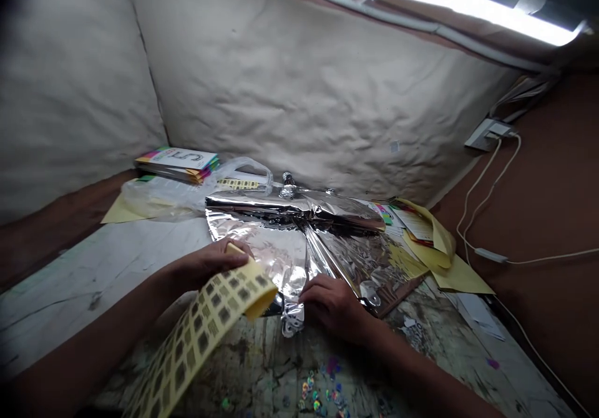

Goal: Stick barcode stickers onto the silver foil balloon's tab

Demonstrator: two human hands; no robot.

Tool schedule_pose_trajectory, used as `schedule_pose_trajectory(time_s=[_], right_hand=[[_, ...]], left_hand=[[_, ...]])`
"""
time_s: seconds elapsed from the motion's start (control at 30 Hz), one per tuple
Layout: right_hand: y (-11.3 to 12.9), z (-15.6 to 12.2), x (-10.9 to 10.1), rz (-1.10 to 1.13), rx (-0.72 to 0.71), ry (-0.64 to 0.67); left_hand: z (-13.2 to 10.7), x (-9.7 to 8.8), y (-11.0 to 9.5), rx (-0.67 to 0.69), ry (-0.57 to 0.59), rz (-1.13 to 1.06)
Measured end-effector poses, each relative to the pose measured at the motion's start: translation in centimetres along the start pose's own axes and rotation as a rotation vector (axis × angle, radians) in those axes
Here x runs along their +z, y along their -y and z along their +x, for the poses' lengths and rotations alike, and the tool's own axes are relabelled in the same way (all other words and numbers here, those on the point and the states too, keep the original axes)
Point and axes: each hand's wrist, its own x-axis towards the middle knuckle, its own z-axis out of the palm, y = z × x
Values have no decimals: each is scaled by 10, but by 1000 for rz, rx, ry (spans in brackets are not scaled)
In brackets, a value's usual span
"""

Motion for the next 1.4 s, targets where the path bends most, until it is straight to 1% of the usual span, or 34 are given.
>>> schedule_pose_trajectory(time_s=[0.07, 0.1, 0.17, 0.2, 0.23, 0.3, 0.37, 0.43, 0.5, 0.6, 0.67, 0.77, 0.87, 0.93, 1.1, 1.2, 1.27, 1.33, 1.4], right_hand=[[1, 4, -2, 103, 93, -46], [1, 7, -4, 168, 150, -47], [-2, 14, -9, 336, 277, -9], [-4, 17, -12, 424, 344, 11], [-7, 21, -14, 506, 410, 18], [-11, 29, -18, 638, 528, 0], [-11, 36, -19, 713, 618, -21], [-9, 41, -19, 761, 675, -17], [-5, 45, -17, 789, 703, -12], [-4, 47, -14, 814, 691, -17], [-6, 47, -13, 829, 695, -35], [-11, 47, -13, 865, 753, -68], [-18, 46, -14, 886, 790, -55], [-22, 45, -14, 916, 788, -45], [-30, 44, -18, 1109, 773, -14], [-30, 45, -20, 1112, 784, 24], [-29, 46, -18, 1101, 800, 0], [-29, 48, -16, 1075, 816, -65], [-28, 50, -15, 998, 804, -123]], left_hand=[[-2, 9, 2, -21, 72, 147], [-2, 13, 3, -42, 120, 238], [-2, 22, 8, -45, 212, 423], [-1, 25, 10, -13, 242, 505], [0, 28, 13, 36, 256, 578], [1, 31, 18, 142, 246, 688], [2, 33, 20, 192, 233, 753], [2, 34, 20, 228, 214, 773], [1, 36, 18, 286, 163, 777], [1, 38, 16, 357, 98, 797], [0, 39, 16, 370, 124, 810], [0, 40, 19, 345, 200, 818], [1, 41, 21, 326, 227, 832], [2, 42, 22, 338, 217, 851], [4, 42, 26, 368, 157, 892], [3, 41, 28, 354, 151, 887], [3, 40, 29, 331, 177, 874], [3, 41, 30, 296, 213, 860], [4, 42, 32, 262, 228, 851]])
